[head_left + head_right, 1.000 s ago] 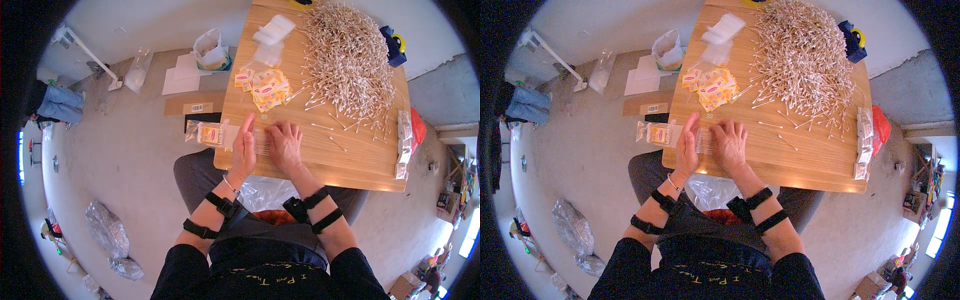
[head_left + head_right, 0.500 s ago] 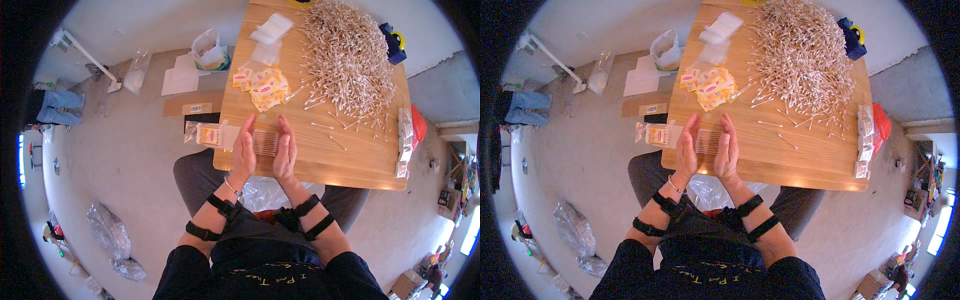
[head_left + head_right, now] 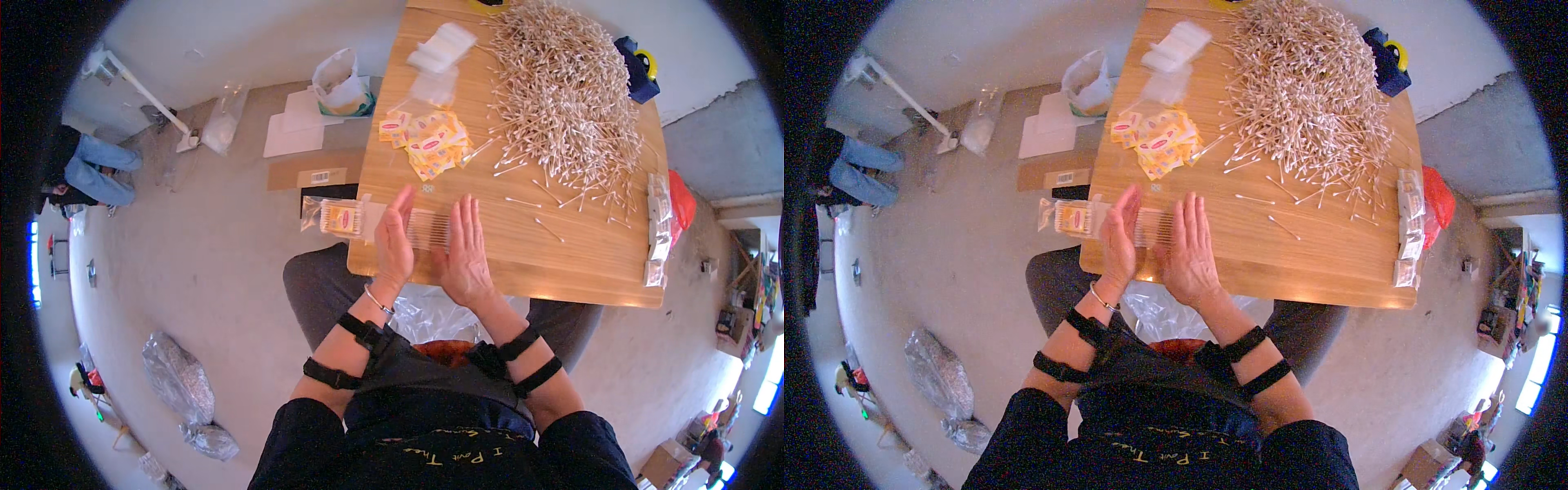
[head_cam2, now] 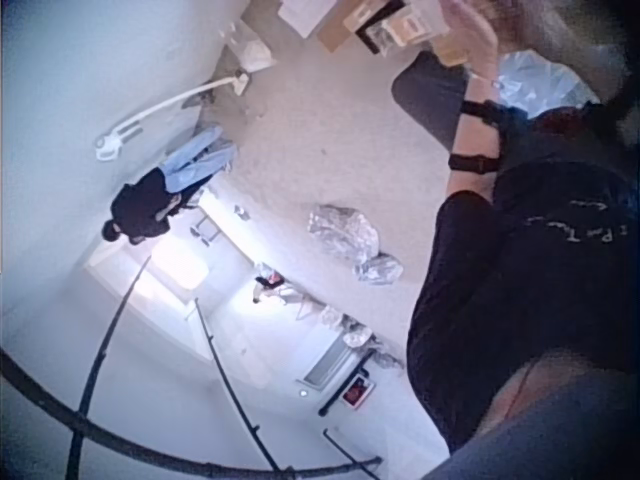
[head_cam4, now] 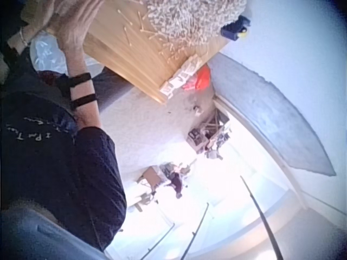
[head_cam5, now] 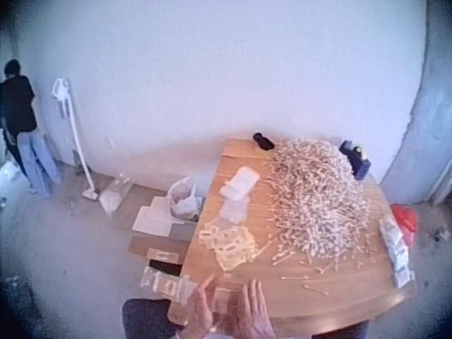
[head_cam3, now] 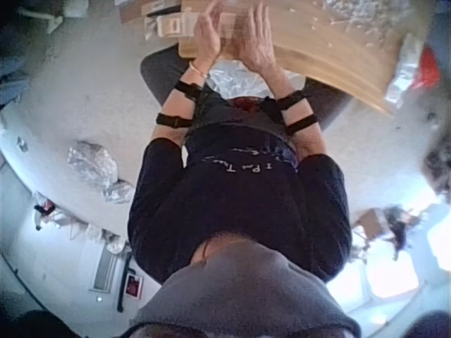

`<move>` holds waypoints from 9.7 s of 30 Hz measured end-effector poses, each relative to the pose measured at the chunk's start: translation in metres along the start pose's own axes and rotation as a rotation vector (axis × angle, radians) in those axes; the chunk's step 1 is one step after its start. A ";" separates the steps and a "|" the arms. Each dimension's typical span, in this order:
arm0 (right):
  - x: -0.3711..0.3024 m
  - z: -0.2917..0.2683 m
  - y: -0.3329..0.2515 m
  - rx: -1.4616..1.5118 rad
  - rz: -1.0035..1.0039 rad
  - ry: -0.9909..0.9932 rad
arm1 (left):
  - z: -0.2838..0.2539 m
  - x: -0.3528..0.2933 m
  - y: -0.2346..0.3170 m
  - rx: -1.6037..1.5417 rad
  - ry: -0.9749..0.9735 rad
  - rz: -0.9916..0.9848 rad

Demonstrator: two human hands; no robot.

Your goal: The person is manually counting and arranging cotton swabs on a card before placing them into a plastic bag.

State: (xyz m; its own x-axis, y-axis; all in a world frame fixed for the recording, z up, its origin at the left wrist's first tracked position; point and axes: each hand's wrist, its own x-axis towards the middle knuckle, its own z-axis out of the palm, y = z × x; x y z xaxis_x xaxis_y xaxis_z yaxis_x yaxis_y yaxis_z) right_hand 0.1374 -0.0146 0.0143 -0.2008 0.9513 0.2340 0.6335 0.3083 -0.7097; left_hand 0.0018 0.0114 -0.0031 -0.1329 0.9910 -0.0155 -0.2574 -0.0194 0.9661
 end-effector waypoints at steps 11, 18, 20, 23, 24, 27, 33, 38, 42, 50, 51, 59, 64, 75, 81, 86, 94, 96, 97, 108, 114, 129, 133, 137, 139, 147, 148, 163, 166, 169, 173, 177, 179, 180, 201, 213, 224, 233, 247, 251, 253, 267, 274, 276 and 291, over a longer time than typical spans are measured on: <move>0.004 0.008 -0.005 -0.545 -0.051 -0.295 | -0.003 0.002 -0.001 -0.001 -0.083 0.008; 0.004 0.009 -0.006 -0.509 -0.038 -0.274 | -0.005 -0.002 0.006 0.049 -0.184 0.040; 0.004 0.011 -0.007 -0.510 -0.022 -0.272 | -0.006 -0.001 0.005 0.045 -0.174 0.048; 0.003 0.014 -0.005 -0.495 -0.024 -0.247 | -0.005 0.000 0.004 0.010 -0.146 0.046; 0.003 0.014 -0.005 -0.506 -0.028 -0.249 | -0.005 0.001 0.003 -0.020 -0.126 0.036; 0.003 0.014 -0.005 -0.516 -0.028 -0.253 | -0.004 0.000 0.000 -0.032 -0.066 0.011; 0.003 0.013 -0.003 -0.492 -0.021 -0.264 | -0.023 -0.009 0.016 0.518 -0.242 0.163; 0.003 0.013 -0.004 -0.514 -0.034 -0.253 | -0.030 0.000 0.032 0.931 -0.524 0.289; 0.002 0.013 -0.003 -0.479 -0.038 -0.238 | -0.029 0.005 0.034 0.968 -0.561 0.228; 0.002 0.013 -0.002 -0.451 -0.062 -0.209 | -0.033 0.016 0.035 1.026 -0.598 0.244; 0.003 0.012 -0.003 -0.452 -0.058 -0.221 | -0.033 0.016 0.034 1.027 -0.602 0.244; 0.004 0.011 -0.004 -0.474 -0.039 -0.263 | -0.027 0.007 0.027 0.942 -0.464 0.287; 0.006 0.009 -0.007 -0.479 0.009 -0.314 | -0.025 0.007 0.025 0.932 -0.421 0.280; 0.005 0.009 -0.008 -0.475 -0.017 -0.269 | -0.021 0.005 0.027 0.891 -0.403 0.312; 0.004 0.012 -0.008 -0.491 -0.027 -0.250 | -0.025 -0.003 0.030 0.573 -0.255 0.116; 0.006 0.014 -0.013 -0.491 0.001 -0.259 | -0.010 -0.008 0.015 0.147 -0.097 0.031; 0.008 0.013 -0.015 -0.519 -0.029 -0.332 | -0.012 -0.002 0.011 0.176 -0.168 0.029; 0.007 0.012 -0.014 -0.489 -0.038 -0.323 | -0.013 -0.003 0.012 0.162 -0.171 0.009; 0.006 0.012 -0.013 -0.460 -0.049 -0.314 | -0.015 -0.002 0.013 0.161 -0.171 0.007; 0.010 0.023 -0.018 -0.455 0.018 -0.260 | -0.020 0.001 0.012 0.068 -0.180 -0.032; 0.010 0.023 -0.020 -0.497 0.013 -0.280 | -0.011 -0.003 0.016 0.158 -0.098 0.000; 0.010 0.022 -0.021 -0.508 0.001 -0.290 | -0.010 -0.004 0.016 0.197 -0.071 0.027; 0.010 0.021 -0.023 -0.504 0.000 -0.302 | -0.013 -0.005 0.015 0.181 -0.066 0.028; 0.004 0.024 -0.025 -0.459 -0.007 -0.338 | -0.014 -0.015 0.019 0.182 -0.033 -0.010; 0.005 0.024 -0.027 -0.483 -0.004 -0.321 | -0.015 -0.014 0.018 0.136 -0.025 -0.006; 0.012 0.036 -0.029 -0.445 -0.014 -0.265 | -0.020 0.005 0.020 0.060 -0.016 -0.046; 0.013 0.037 -0.028 -0.401 -0.022 -0.235 | -0.022 0.006 0.023 0.061 -0.019 -0.044; 0.021 0.052 -0.036 -0.456 -0.002 -0.260 | -0.042 0.009 0.028 0.308 -0.089 0.038; 0.022 0.052 -0.041 -0.415 0.016 -0.246 | -0.042 0.006 0.030 0.271 -0.096 0.034; 0.022 0.056 -0.041 -0.449 0.041 -0.239 | -0.038 0.007 0.028 0.283 -0.087 0.053; 0.022 0.055 -0.046 -0.441 0.040 -0.271 | -0.043 0.007 0.027 0.180 -0.086 0.032; 0.019 0.058 -0.041 -0.438 0.042 -0.256 | -0.043 0.002 0.039 0.322 -0.139 0.025; 0.019 0.058 -0.039 -0.408 0.049 -0.268 | -0.059 0.008 0.050 0.548 -0.069 0.150; 0.021 0.055 -0.044 -0.419 0.045 -0.259 | -0.071 0.010 0.058 0.784 0.005 0.278; 0.032 0.084 -0.064 -0.372 0.003 -0.235 | -0.134 0.045 0.002 0.246 -0.037 -0.140; 0.039 0.086 -0.060 -0.080 0.037 -0.096 | -0.141 0.043 0.012 0.178 -0.008 -0.040; 0.057 0.095 -0.055 0.672 0.104 0.175 | -0.135 0.042 0.013 0.047 -0.080 -0.066; 0.058 0.101 -0.064 0.700 0.133 0.147 | -0.133 0.043 0.012 0.033 -0.091 -0.073; 0.055 0.113 -0.088 0.746 0.185 0.129 | -0.135 0.041 0.008 0.066 -0.077 -0.082; 0.058 0.110 -0.089 0.755 0.196 0.133 | -0.139 0.045 0.008 -0.057 0.083 -0.076; 0.055 0.111 -0.091 0.754 0.206 0.135 | -0.135 0.046 0.011 -0.050 0.013 -0.094; 0.067 0.111 -0.099 0.787 0.259 0.129 | -0.133 0.044 0.010 -0.192 -0.111 -0.161; 0.064 0.128 -0.079 0.879 0.102 0.221 | -0.131 0.046 0.013 -0.177 -0.163 -0.189; 0.065 0.118 -0.092 0.805 0.163 0.153 | -0.142 0.047 0.010 -0.115 -0.146 -0.194; -0.020 -0.049 0.081 -0.489 0.361 0.741 | -0.051 -0.008 0.033 1.208 -0.052 0.587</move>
State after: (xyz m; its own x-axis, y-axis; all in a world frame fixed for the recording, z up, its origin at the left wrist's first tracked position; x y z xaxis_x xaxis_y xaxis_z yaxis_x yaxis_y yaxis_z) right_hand 0.2289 -0.0089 -0.0151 0.4852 0.6915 0.5352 0.8403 -0.1993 -0.5042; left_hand -0.0548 -0.0035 0.0154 0.1119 0.8808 0.4601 0.8279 -0.3388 0.4471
